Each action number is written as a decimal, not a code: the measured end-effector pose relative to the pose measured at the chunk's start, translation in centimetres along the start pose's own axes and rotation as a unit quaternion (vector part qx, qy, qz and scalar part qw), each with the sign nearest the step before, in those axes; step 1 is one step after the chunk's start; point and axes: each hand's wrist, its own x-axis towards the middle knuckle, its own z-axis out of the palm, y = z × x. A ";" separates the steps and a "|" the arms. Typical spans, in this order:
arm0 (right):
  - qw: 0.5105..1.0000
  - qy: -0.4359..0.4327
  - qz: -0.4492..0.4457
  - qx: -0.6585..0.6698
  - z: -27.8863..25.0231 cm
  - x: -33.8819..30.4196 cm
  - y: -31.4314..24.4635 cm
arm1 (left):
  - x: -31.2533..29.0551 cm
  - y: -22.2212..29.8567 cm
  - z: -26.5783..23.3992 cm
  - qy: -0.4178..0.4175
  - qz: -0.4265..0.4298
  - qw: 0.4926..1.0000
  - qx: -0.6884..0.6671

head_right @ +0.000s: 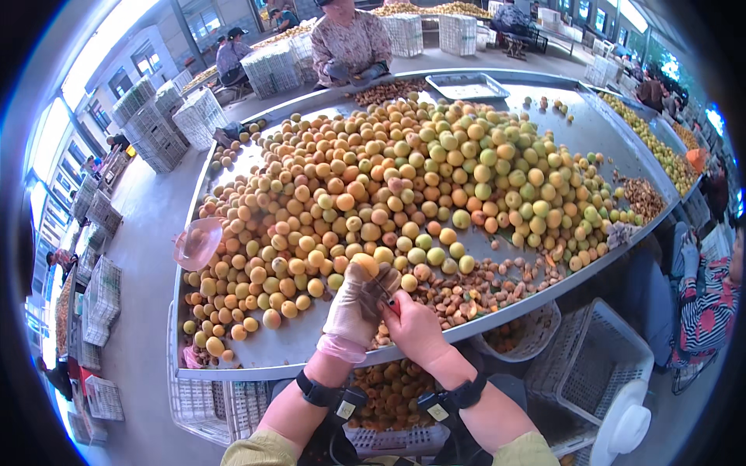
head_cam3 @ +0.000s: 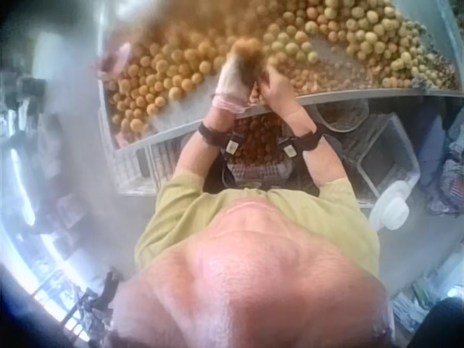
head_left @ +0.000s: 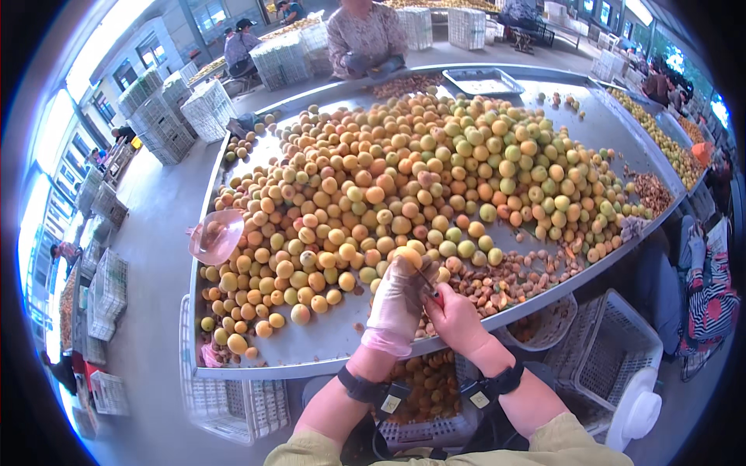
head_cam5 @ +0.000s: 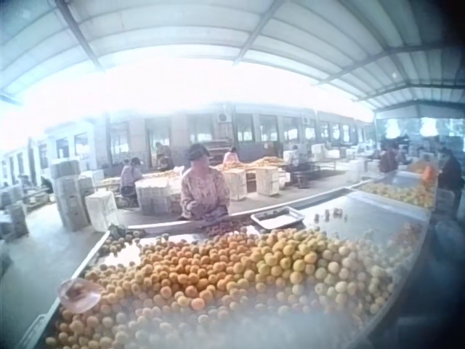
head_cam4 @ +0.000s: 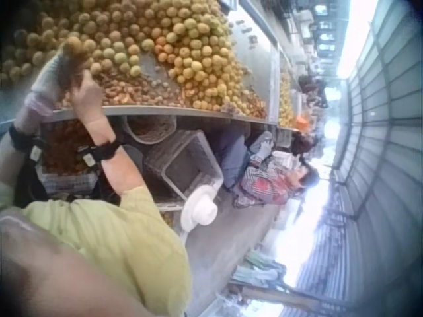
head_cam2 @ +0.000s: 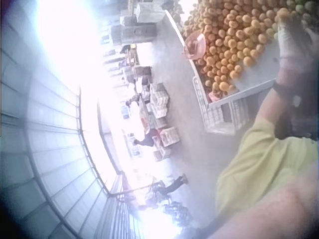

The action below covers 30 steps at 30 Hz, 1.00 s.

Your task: The person processes apricots by picking them up from a pile, cutting them open with a knife, and removing the pits by hand. They place the pitted apricot halves into a basket and the pits onto the table.

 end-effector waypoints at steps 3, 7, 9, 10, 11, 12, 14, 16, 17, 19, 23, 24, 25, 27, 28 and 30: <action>0.992 -0.019 0.012 0.128 0.0 0.0 0.8 | 0.5 2.2 -0.2 -0.001 0.054 0.998 -0.030; 0.920 0.039 0.058 0.387 -0.8 1.2 1.8 | 0.2 3.6 -0.1 -0.008 0.080 0.991 0.108; 0.884 0.047 0.077 0.459 -0.9 1.7 1.9 | 0.1 2.7 0.4 -0.036 0.124 0.967 0.221; 0.886 0.049 0.073 0.455 -0.9 1.8 1.8 | -0.1 1.9 0.7 -0.053 0.117 0.965 0.227; 0.884 0.059 0.070 0.459 -0.8 1.9 1.7 | -0.2 1.1 0.9 -0.052 0.083 0.964 0.245; 0.888 0.060 0.065 0.452 -0.7 1.9 1.5 | -0.3 0.2 1.0 -0.062 0.071 0.961 0.259; 0.882 0.063 0.068 0.463 -0.5 1.9 1.3 | -0.5 -1.5 1.1 -0.035 0.036 0.970 0.237; 0.905 0.095 0.066 0.410 -0.6 1.8 1.2 | -0.6 -2.1 0.7 -0.024 0.035 0.959 0.279; 0.912 0.099 0.061 0.392 -0.6 1.8 1.3 | -0.5 -2.2 0.5 -0.030 0.057 0.953 0.297; 0.933 0.107 0.046 0.342 -0.4 1.7 1.5 | -0.6 -2.3 0.4 -0.005 0.090 0.937 0.338; 0.955 0.121 -0.041 0.266 1.5 1.6 2.0 | -0.9 -2.7 1.0 0.090 0.121 0.942 0.299; 0.956 0.108 -0.009 0.272 2.0 1.7 2.3 | -1.0 -2.9 1.3 0.095 0.140 0.933 0.318; 0.954 0.126 -0.016 0.271 2.6 1.6 2.4 | -1.1 -3.2 1.6 0.112 0.165 0.929 0.313; 0.936 0.129 0.043 0.324 3.2 1.7 2.5 | -1.5 -3.5 2.1 0.043 0.219 0.897 0.381; 0.917 0.128 0.068 0.371 3.4 1.8 2.4 | -1.6 -3.7 2.3 0.039 0.221 0.892 0.392; 0.922 0.118 0.094 0.357 3.0 1.8 2.4 | -1.8 -3.8 2.3 0.034 0.216 0.880 0.421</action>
